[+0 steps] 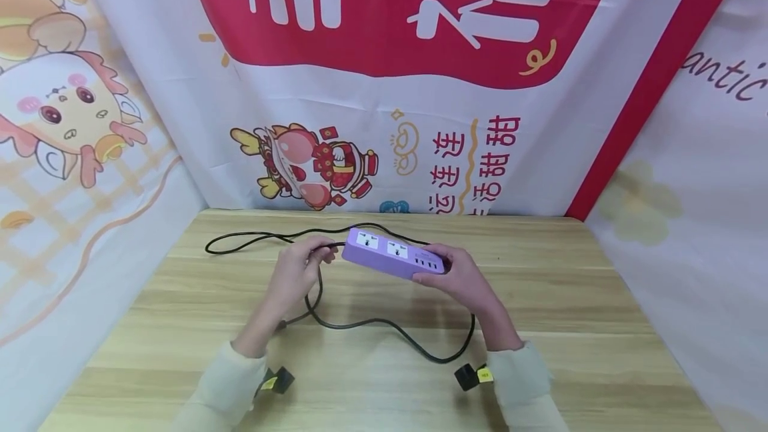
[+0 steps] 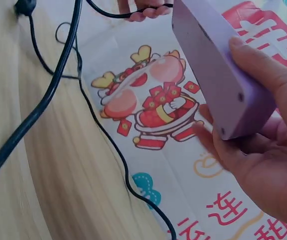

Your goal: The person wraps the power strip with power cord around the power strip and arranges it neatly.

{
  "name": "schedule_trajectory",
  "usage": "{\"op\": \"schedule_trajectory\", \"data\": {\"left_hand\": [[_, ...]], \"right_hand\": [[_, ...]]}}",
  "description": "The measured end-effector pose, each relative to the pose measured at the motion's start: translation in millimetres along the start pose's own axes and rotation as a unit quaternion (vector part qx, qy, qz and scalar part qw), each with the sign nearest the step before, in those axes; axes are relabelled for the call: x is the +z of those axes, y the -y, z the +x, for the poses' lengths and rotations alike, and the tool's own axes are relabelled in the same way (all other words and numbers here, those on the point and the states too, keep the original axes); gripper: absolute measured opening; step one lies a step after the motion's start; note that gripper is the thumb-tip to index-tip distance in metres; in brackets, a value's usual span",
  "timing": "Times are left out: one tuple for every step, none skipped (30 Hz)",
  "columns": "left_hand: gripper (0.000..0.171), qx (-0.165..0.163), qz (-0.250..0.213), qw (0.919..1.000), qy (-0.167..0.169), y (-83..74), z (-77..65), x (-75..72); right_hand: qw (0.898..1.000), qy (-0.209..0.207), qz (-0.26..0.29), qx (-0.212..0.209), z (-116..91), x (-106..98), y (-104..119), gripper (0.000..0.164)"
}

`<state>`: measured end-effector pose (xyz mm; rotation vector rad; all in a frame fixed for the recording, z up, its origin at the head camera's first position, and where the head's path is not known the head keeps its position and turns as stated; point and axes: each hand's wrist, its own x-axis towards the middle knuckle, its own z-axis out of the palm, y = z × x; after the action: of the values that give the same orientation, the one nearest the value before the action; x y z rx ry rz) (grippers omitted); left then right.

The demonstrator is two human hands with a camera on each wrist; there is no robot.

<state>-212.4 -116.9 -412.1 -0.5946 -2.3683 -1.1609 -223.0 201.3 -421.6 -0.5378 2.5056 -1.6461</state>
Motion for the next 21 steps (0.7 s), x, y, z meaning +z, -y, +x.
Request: {"op": "schedule_trajectory", "data": {"left_hand": [[0.012, -0.006, -0.017, 0.9998, 0.008, 0.5, 0.0, -0.4], [0.013, -0.013, -0.037, 0.999, 0.02, 1.0, 0.0, -0.6], [0.014, -0.018, -0.057, 0.9976, 0.034, 1.5, -0.3, -0.8], [0.015, -0.026, -0.079, 0.9953, 0.049, 1.8, -0.7, -1.0], [0.017, -0.037, -0.104, 0.9917, 0.066, 1.7, -1.2, -1.2], [0.019, -0.047, -0.127, 0.9875, 0.08, 1.6, -1.4, -1.3], [0.021, -0.057, -0.15, 0.9828, 0.091, 1.6, -1.8, -1.2], [0.022, -0.071, -0.174, 0.977, 0.101, 0.7, -1.9, -1.1], [0.023, -0.087, -0.197, 0.9705, 0.109, -0.7, -2.2, -0.7], [0.024, -0.107, -0.224, 0.9617, 0.115, -2.5, -2.5, -0.1], [0.025, -0.13, -0.254, 0.9505, 0.123, -4.4, -3.2, 0.9], [0.026, -0.154, -0.284, 0.9376, 0.129, -7.0, -3.7, 2.0], [0.028, -0.18, -0.317, 0.9215, 0.134, -9.9, -4.5, 3.3], [0.03, -0.207, -0.355, 0.901, 0.138, -13.6, -5.2, 4.8], [0.033, -0.231, -0.398, 0.8767, 0.14, -16.3, -6.4, 6.7], [0.037, -0.252, -0.441, 0.8501, 0.139, -19.0, -7.6, 8.6], [0.04, -0.267, -0.481, 0.824, 0.136, -21.8, -8.9, 10.3], [0.043, -0.278, -0.518, 0.7982, 0.131, -24.7, -9.8, 11.2], [0.046, -0.286, -0.554, 0.7715, 0.125, -28.5, -10.7, 11.6], [0.045, -0.293, -0.585, 0.7464, 0.119, -32.6, -11.6, 11.7], [0.044, -0.298, -0.61, 0.7255, 0.114, -36.5, -12.7, 11.8]], "right_hand": [[1.0, -0.007, 0.013, 0.0, -1, -1, 1, 0.052], [1.0, -0.017, 0.027, -0.001, -1, -1, 1, 0.051], [0.999, -0.026, 0.039, -0.003, -2, -2, 3, 0.051], [0.998, -0.036, 0.05, -0.006, -3, -4, 4, 0.05], [0.997, -0.045, 0.059, -0.009, -3, -5, 6, 0.05], [0.996, -0.054, 0.065, -0.01, -4, -6, 8, 0.05], [0.996, -0.063, 0.069, -0.011, -4, -8, 11, 0.05], [0.995, -0.074, 0.07, -0.007, -5, -9, 13, 0.051], [0.994, -0.085, 0.072, -0.005, -5, -10, 16, 0.051], [0.993, -0.095, 0.075, -0.003, -6, -11, 18, 0.051], [0.991, -0.106, 0.077, 0.002, -6, -12, 20, 0.052], [0.99, -0.117, 0.078, 0.007, -6, -12, 23, 0.053], [0.989, -0.127, 0.081, 0.01, -6, -12, 25, 0.053], [0.987, -0.137, 0.086, 0.014, -6, -12, 26, 0.054], [0.985, -0.144, 0.091, 0.015, -5, -10, 28, 0.054], [0.983, -0.152, 0.098, 0.017, -4, -9, 29, 0.055], [0.981, -0.161, 0.107, 0.02, -4, -6, 30, 0.055], [0.979, -0.169, 0.112, 0.021, -3, -4, 31, 0.055], [0.977, -0.178, 0.117, 0.023, -1, -2, 31, 0.056], [0.975, -0.185, 0.12, 0.024, 0, 0, 31, 0.057], [0.974, -0.192, 0.12, 0.028, 0, 1, 31, 0.058]]}}
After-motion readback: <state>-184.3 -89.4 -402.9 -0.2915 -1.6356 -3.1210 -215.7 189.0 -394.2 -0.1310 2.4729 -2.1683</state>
